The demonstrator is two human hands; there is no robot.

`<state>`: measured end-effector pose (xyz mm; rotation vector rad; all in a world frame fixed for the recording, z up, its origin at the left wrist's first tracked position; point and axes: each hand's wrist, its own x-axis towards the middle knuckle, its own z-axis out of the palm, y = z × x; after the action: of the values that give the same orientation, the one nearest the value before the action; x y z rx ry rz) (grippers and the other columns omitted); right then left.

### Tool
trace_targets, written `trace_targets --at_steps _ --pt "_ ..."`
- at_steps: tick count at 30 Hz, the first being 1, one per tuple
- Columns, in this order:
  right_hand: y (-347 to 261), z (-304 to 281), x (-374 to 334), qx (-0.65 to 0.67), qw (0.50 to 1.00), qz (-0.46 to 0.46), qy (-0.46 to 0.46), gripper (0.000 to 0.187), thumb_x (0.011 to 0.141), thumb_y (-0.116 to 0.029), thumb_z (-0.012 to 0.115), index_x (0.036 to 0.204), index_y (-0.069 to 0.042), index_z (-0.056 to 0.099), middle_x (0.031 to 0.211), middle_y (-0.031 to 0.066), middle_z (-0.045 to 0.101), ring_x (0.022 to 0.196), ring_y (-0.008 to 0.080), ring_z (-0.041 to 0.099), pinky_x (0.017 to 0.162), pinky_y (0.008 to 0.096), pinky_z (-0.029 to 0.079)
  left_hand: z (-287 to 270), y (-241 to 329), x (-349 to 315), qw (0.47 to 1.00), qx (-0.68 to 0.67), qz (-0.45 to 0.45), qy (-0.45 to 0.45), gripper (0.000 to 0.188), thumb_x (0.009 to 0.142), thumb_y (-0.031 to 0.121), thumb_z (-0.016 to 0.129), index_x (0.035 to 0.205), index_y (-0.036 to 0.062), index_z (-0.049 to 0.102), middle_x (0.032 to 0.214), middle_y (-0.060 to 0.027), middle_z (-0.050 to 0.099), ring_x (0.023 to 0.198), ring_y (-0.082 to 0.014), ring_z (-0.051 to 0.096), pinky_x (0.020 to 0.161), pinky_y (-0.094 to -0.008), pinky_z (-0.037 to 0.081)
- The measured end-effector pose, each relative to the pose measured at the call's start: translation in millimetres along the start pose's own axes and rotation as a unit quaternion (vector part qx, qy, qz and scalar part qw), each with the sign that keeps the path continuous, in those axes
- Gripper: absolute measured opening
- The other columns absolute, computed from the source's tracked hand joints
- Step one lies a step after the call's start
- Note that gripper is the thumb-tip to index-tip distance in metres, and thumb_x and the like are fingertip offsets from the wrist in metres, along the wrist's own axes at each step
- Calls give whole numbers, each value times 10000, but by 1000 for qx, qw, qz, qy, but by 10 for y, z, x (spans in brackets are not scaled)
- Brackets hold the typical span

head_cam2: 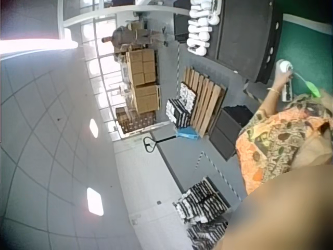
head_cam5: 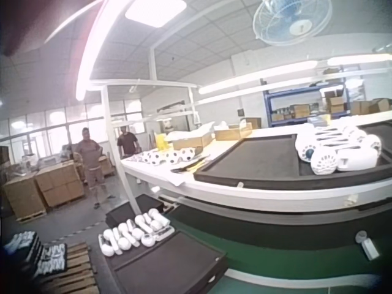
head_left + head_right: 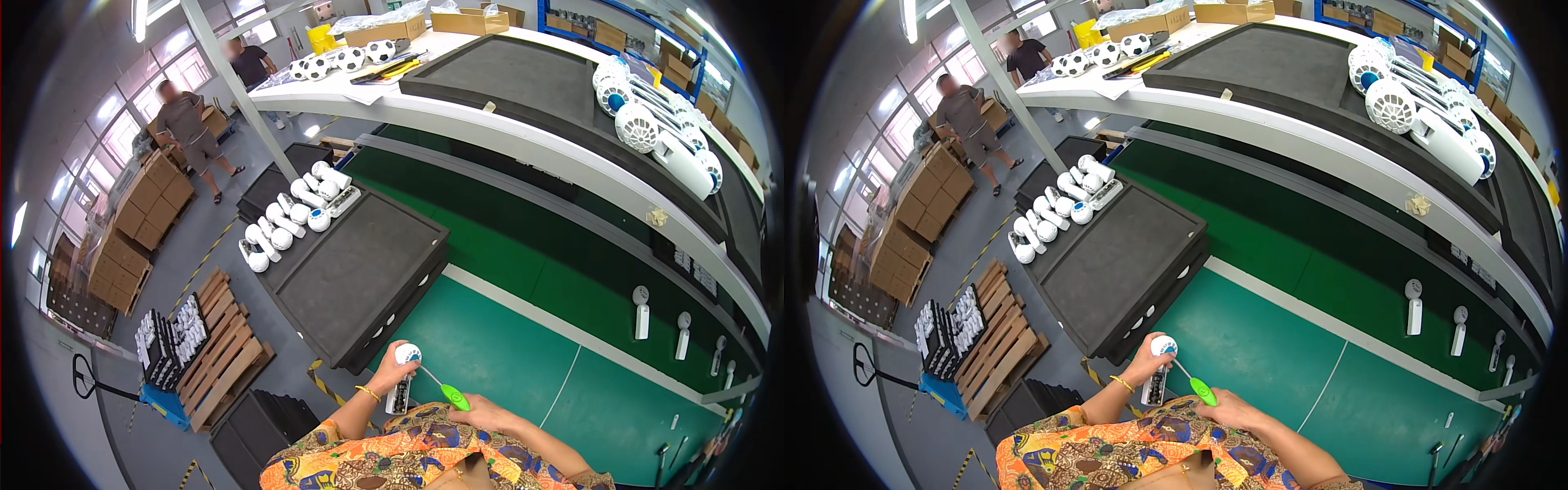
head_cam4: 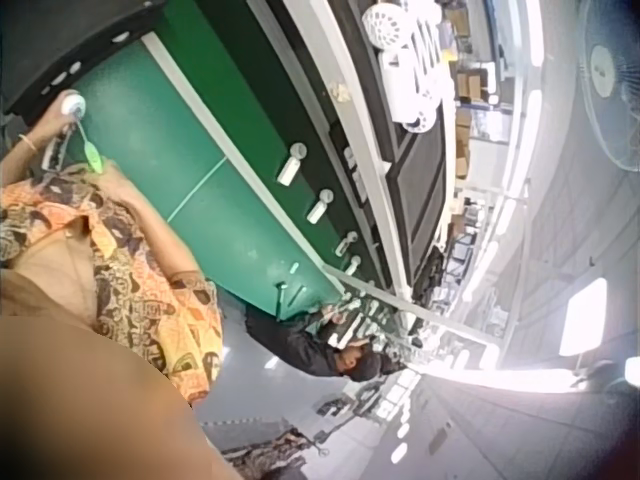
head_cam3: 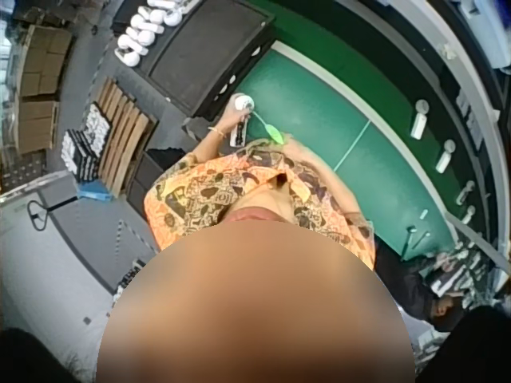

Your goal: Cleaning toy fans with a handheld tool and organizing them onto a tray on a production floor.

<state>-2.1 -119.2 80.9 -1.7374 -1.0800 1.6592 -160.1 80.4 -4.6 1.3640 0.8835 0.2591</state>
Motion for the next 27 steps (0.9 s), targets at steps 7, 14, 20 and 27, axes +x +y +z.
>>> trace_targets --at_steps 7,14,20,27 --pt "-152 -6 -10 -5 1000 -9 11 380 754 -361 611 901 -15 556 738 124 591 701 237 563 670 377 438 -33 -30 44 1000 -13 2 -1 567 817 206 675 1243 25 348 919 -85 582 649 -133 591 599 -270 490" --pt "98 71 71 -52 998 -40 7 361 760 -352 618 883 -20 547 742 126 595 705 247 567 664 381 439 -15 -7 13 998 -56 -32 16 516 892 344 589 1245 38 371 933 -80 587 645 -140 591 591 -274 487" --pt "15 -10 69 -35 999 30 -10 397 768 -364 618 925 -5 552 782 149 608 756 268 587 704 384 448 -7 -26 40 998 -38 -42 -25 499 921 396 526 1251 48 386 928 -84 587 641 -145 596 585 -278 483" --pt "25 18 93 -24 999 11 18 393 771 -363 616 913 -2 559 827 170 615 781 278 591 724 389 450 11 -36 59 997 -23 -52 -44 489 933 416 491 1246 51 400 917 -85 590 629 -139 596 584 -276 481"
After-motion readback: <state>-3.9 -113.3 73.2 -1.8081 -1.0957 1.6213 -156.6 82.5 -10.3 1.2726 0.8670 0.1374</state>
